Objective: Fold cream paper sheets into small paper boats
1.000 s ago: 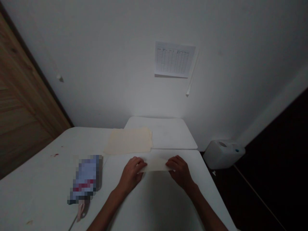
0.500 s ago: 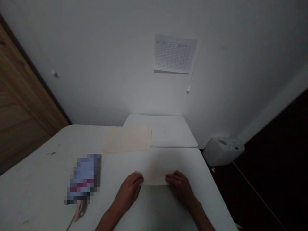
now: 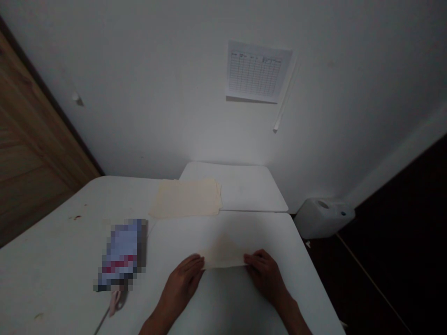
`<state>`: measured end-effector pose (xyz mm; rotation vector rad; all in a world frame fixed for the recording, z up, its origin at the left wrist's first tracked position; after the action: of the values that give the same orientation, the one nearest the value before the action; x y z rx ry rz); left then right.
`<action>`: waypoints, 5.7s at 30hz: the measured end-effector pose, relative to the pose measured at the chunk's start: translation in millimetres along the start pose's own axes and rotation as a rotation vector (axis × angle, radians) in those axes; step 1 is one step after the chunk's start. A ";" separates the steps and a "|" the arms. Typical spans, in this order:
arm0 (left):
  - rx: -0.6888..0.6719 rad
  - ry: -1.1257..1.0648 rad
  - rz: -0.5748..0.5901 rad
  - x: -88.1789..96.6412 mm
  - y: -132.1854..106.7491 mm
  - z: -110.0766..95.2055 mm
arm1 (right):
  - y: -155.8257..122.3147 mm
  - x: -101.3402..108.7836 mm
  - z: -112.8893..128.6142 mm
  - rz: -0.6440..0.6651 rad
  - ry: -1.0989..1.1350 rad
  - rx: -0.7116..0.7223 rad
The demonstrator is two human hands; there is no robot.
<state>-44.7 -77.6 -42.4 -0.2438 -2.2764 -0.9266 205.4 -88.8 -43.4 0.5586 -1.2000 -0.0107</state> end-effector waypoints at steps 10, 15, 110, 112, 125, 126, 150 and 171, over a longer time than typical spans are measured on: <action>0.274 -0.057 -0.090 -7.7 20.0 20.4 | 12.6 -10.3 -23.4 -0.030 0.097 -0.308; 0.247 -0.017 -0.085 -11.4 29.2 19.4 | 13.4 -16.2 -29.2 -0.042 0.130 -0.391; 0.108 0.028 0.111 -39.4 42.0 1.1 | 4.3 -11.4 51.8 0.085 -0.285 -0.033; 0.109 0.029 0.116 -38.9 42.6 0.5 | 1.5 -11.1 45.5 0.076 -0.302 -0.053; 0.100 0.032 0.112 -40.0 39.5 4.1 | -19.5 -8.1 4.5 0.084 -0.476 -0.165; 0.097 0.029 0.112 -39.8 39.8 3.8 | -20.0 -8.4 3.9 0.085 -0.489 -0.169; 0.152 -0.117 0.110 -35.3 46.5 8.1 | 46.9 -20.0 43.8 0.112 -0.138 0.199; 0.313 0.177 -0.038 8.2 18.6 25.5 | 31.8 -28.3 47.0 0.181 -0.152 0.163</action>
<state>-56.6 -47.2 -40.4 0.0187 -2.2268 -0.5734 144.3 -71.8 -43.5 0.5975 -1.4046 0.2029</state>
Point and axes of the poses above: each hand's wrist, its own y-axis towards the middle knuckle, its own x-axis out of the back of the hand, z = x × y, the point moved 7 cm from there along y, towards the middle knuckle, and after that the axes turned 15 degrees about -y, right-handed, at the moved point
